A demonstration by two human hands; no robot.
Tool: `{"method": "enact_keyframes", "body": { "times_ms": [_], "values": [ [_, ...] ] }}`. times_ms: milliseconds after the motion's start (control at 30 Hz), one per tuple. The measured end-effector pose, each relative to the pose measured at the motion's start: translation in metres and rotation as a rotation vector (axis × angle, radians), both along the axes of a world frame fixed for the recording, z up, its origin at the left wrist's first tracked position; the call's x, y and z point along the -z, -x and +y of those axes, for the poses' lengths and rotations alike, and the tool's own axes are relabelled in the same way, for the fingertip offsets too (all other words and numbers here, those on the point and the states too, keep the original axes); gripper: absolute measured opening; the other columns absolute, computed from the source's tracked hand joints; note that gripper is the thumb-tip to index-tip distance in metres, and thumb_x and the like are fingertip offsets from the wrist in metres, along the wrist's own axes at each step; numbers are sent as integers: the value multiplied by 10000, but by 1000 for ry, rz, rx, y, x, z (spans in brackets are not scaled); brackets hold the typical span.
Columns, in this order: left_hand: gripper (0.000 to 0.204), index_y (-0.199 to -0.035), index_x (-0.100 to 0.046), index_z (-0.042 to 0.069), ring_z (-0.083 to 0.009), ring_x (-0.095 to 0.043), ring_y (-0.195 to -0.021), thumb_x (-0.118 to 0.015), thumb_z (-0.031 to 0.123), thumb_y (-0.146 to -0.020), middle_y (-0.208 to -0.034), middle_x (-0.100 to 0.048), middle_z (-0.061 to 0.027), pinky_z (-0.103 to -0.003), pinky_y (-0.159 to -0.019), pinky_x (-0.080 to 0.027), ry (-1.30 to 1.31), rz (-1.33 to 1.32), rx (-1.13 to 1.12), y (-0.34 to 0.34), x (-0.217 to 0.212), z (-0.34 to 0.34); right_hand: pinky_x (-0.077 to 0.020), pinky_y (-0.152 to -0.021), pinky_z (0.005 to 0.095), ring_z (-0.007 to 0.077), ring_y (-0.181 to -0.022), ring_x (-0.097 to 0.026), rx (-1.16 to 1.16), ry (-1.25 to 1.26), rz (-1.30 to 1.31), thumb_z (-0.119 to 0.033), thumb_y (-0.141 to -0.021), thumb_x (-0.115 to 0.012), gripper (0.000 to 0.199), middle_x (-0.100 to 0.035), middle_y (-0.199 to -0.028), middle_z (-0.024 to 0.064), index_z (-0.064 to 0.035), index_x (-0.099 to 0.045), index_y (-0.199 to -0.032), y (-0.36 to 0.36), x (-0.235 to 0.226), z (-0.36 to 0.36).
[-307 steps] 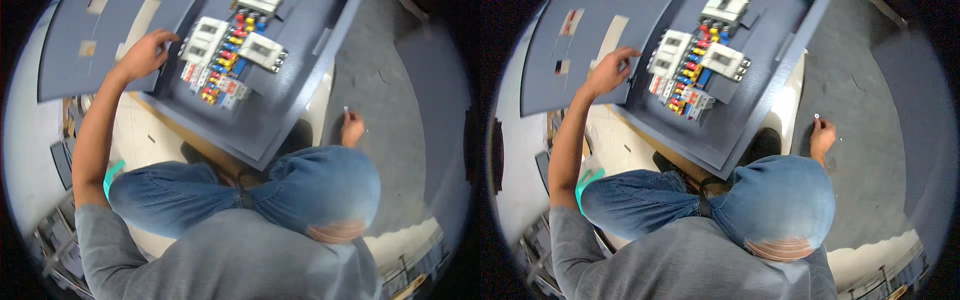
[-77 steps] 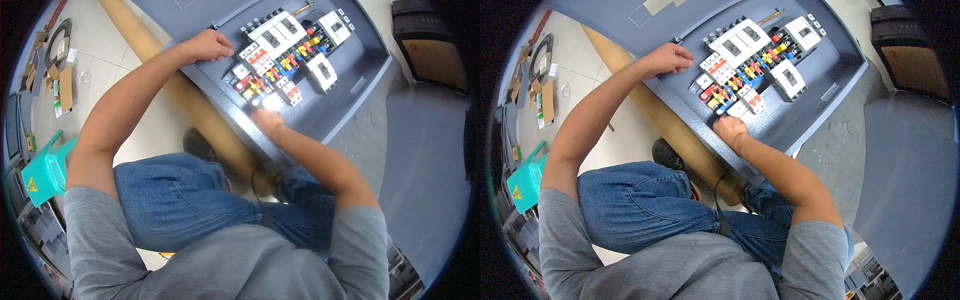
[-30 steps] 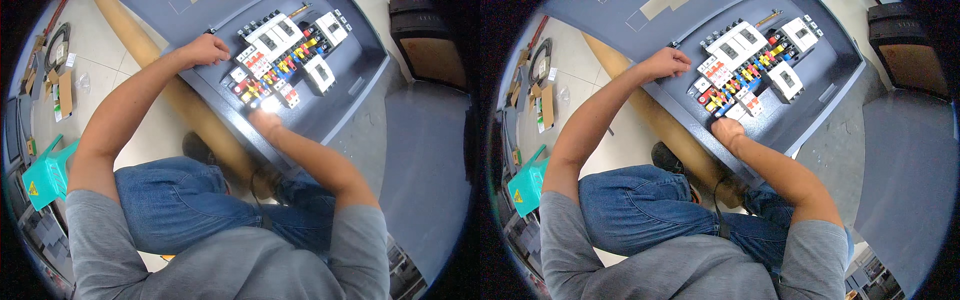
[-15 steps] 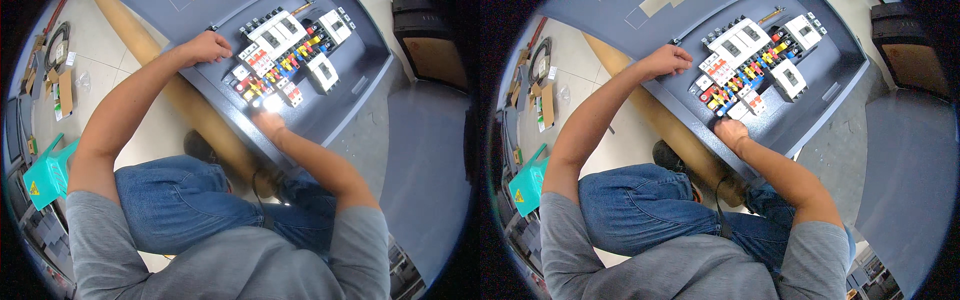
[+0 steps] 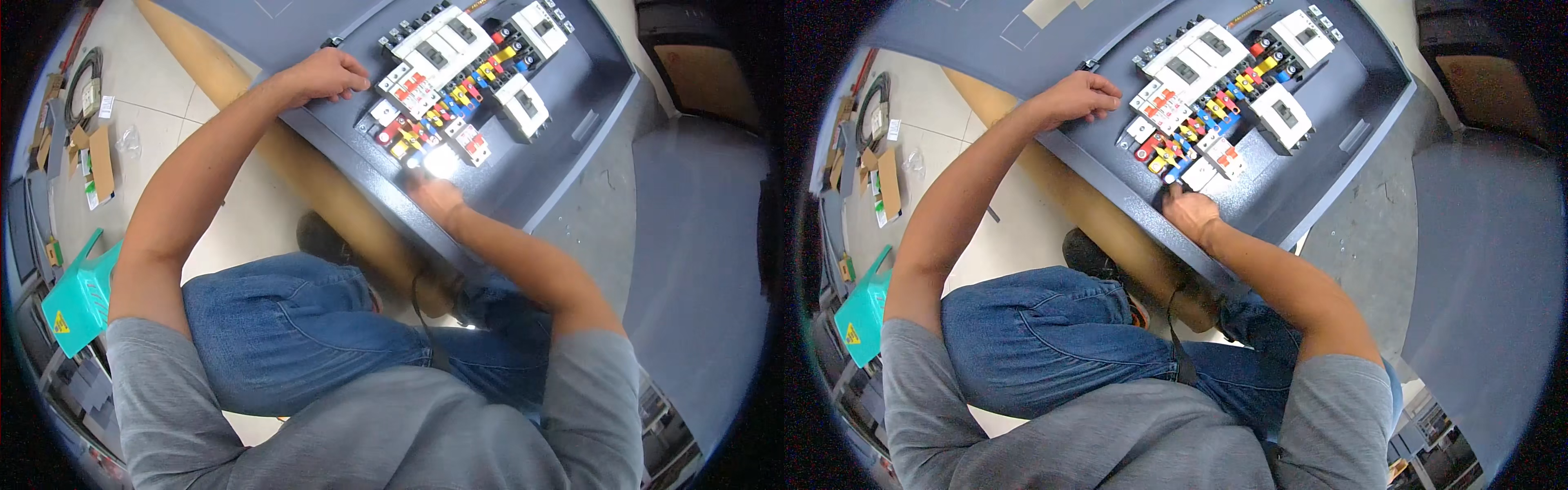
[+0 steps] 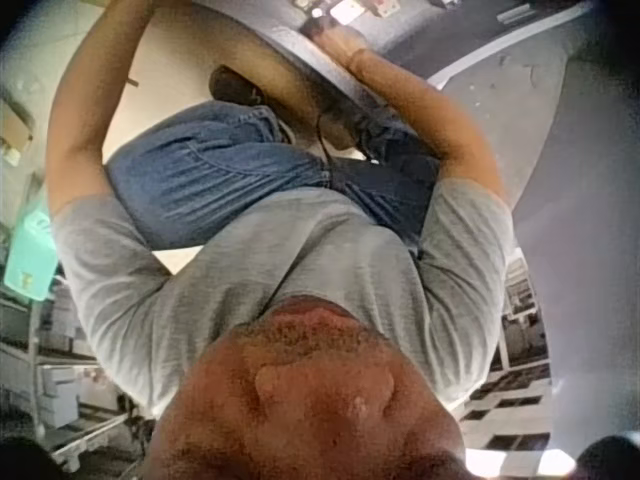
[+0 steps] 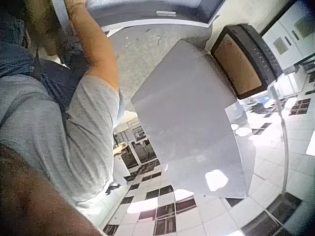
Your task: Assembling components inside an electrical panel box.
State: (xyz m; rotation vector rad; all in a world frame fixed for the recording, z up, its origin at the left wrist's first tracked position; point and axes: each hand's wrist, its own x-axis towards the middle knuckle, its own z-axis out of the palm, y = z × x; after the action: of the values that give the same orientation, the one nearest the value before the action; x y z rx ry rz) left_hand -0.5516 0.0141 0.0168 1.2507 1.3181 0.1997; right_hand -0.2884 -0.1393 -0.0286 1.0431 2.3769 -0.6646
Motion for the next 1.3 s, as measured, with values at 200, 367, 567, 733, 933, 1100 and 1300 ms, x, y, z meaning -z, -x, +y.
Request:
{"method": "enact_keyframes", "body": {
  "times_ms": [200,367,567,733,933,1100,1300],
  "values": [
    [339,-1092,-672,-24,-112,-596,-727,-694,208,-846,-860,-671,-57,-266,-621,-484,-89,48,91,-5,6,1,-574,-677,418,352,-736,-681,300,80,416,-75,-821,-551,162,-636,-1022,204,-15,-664,-920,-29,2,0],
    [288,-965,-710,-6,-129,-578,-636,-692,249,-832,-766,-668,-56,-293,-579,-474,-248,138,379,-19,-12,-2,-548,-698,401,311,-735,-680,184,536,192,-103,-714,-650,235,-683,-778,172,-88,-701,-943,-83,-14,19],
    [280,-990,-697,-2,-148,-591,-709,-650,251,-881,-786,-675,-109,-327,-666,-489,0,321,884,-42,-29,-9,-535,-665,404,302,-679,-673,424,525,100,-144,-771,-620,166,-685,-720,138,-24,-694,-859,-102,-17,18],
    [291,-997,-690,3,-172,-604,-740,-642,271,-896,-804,-680,-131,-344,-715,-491,72,347,977,-61,-27,-27,-534,-668,399,321,-686,-672,468,400,148,-146,-752,-633,172,-674,-708,154,-19,-697,-847,-97,0,7],
    [314,-1027,-707,25,-217,-631,-762,-642,302,-895,-858,-700,-130,-351,-730,-498,34,315,1066,-70,-23,-30,-532,-704,408,337,-771,-677,413,318,101,-136,-739,-639,165,-685,-781,179,-35,-702,-853,-94,29,1],
    [316,-1040,-709,37,-250,-652,-841,-640,310,-894,-918,-710,-144,-366,-775,-496,59,346,1036,-68,-23,-31,-546,-735,416,361,-825,-683,463,373,115,-125,-734,-641,161,-700,-836,188,-74,-737,-852,-91,24,5],
    [346,-1035,-709,42,-262,-663,-864,-638,345,-884,-930,-709,-160,-369,-775,-499,24,331,1038,-56,-9,-30,-544,-744,397,324,-840,-685,509,367,287,-125,-756,-640,176,-707,-867,169,-88,-732,-901,-80,4,5]
  ]
}}
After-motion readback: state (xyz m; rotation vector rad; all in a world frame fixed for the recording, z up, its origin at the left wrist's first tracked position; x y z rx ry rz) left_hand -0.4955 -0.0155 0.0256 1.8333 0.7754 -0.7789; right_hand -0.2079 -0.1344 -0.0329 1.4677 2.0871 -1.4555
